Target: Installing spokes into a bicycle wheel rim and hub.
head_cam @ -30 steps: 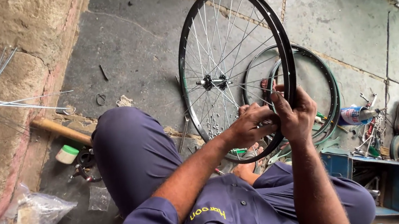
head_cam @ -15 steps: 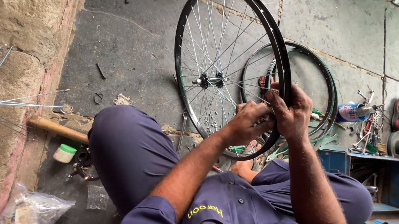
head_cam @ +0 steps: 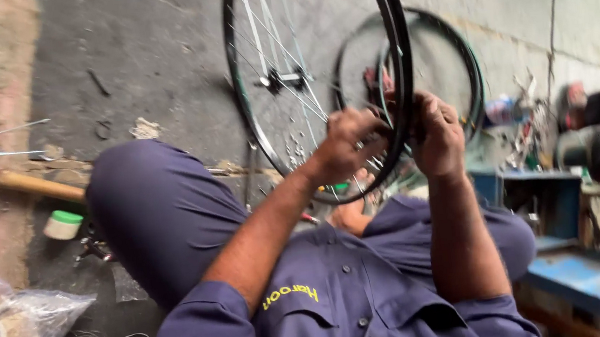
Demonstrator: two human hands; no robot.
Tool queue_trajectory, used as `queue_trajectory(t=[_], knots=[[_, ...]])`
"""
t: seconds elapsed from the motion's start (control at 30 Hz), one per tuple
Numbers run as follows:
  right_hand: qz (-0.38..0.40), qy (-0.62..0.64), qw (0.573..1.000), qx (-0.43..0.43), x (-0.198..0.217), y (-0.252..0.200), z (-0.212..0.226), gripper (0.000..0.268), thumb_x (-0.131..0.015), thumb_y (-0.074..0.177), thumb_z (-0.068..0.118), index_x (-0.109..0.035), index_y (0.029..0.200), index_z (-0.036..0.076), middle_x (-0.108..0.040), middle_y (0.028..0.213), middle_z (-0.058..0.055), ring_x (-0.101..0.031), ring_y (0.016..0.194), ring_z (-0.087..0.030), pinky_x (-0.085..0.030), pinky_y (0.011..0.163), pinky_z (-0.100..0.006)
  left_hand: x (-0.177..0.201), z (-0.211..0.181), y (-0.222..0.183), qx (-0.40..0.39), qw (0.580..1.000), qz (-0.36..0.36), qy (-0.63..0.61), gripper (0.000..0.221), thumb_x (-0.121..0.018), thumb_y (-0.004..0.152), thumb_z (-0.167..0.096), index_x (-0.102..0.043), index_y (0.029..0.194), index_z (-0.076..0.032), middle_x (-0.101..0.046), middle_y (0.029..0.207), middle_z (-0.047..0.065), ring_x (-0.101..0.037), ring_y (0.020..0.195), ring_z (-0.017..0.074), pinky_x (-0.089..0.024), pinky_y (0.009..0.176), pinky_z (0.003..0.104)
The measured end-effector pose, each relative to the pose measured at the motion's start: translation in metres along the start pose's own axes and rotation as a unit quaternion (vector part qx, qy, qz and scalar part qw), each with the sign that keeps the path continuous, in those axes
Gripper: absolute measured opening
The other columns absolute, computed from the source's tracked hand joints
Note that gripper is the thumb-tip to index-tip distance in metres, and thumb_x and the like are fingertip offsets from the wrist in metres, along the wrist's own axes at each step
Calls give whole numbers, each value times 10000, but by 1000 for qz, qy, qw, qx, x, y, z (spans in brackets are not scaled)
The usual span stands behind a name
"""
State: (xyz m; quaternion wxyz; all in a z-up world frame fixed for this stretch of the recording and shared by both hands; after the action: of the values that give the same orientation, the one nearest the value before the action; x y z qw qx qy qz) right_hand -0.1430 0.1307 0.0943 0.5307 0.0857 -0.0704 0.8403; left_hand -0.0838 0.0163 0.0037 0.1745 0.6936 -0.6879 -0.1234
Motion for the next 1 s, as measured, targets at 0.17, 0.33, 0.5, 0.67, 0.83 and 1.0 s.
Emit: queue_trajectory(t=[0.17, 0.33, 0.5, 0.67, 0.83, 1.0], knots=[[116, 55, 992, 2, -11, -22, 3, 272, -674, 1006, 37, -683, 1270, -30, -700, 1199, -84, -654, 1097, -141, -518, 984, -279, 32, -8, 7, 35, 998, -19, 38, 218, -691, 982, -426, -745, 1034, -222, -675, 969, -41, -534, 1012, 170, -269, 1007, 398], [89, 47, 995, -2, -11, -23, 5, 294, -694, 956, -58, -664, 1247, -32, -707, 1183, -56, -665, 1085, -121, -541, 978, -261, 33, 0, 9, 47, 999, -24, 10, 265, -732, 929, -455, -772, 917, -193, -717, 873, -30, -592, 913, 139, -330, 954, 363], [68, -3, 997, -44, 12, -34, -13, 308, -749, 933, -78, -669, 1230, -64, -711, 1067, -47, -646, 957, -107, -533, 867, -238, 25, -1, 4, 79, 974, -28, -209, 230, -776, 933, -354, -728, 958, -131, -716, 947, -16, -726, 922, 85, -597, 853, 282], [66, 21, 996, -51, -1, -34, 15, 314, -705, 955, -49, -656, 1265, -75, -727, 1124, -100, -683, 984, -130, -574, 897, -262, 33, -30, 11, 21, 972, -22, -233, 255, -807, 917, -240, -734, 1124, -108, -734, 996, 19, -653, 873, 103, -570, 819, 273], [25, 31, 999, -14, -20, -45, 2, 364, -619, 1046, 19, -609, 1399, -65, -702, 1240, -126, -674, 1061, -145, -544, 937, -257, 24, -22, 6, 10, 978, -67, -199, 221, -791, 935, -237, -733, 1120, -130, -713, 974, 3, -677, 921, 88, -579, 841, 279], [-36, 44, 996, 63, -23, -51, -19, 351, -582, 1100, 64, -577, 1419, -83, -662, 1375, -156, -652, 1224, -173, -505, 1095, -277, 23, -23, 5, 2, 997, -54, -56, 159, -703, 1010, -286, -769, 1085, -162, -717, 895, -32, -603, 889, 104, -406, 939, 339]])
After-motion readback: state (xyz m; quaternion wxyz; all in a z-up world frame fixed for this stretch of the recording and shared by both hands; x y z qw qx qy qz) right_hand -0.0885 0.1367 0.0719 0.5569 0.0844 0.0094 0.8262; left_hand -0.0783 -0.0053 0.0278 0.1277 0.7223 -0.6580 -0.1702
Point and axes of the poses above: each hand's wrist, its own y-axis towards the middle knuckle, its own x-axis out of the back of the hand, z = x × y, the point moved 7 cm from there along y, towards the middle knuckle
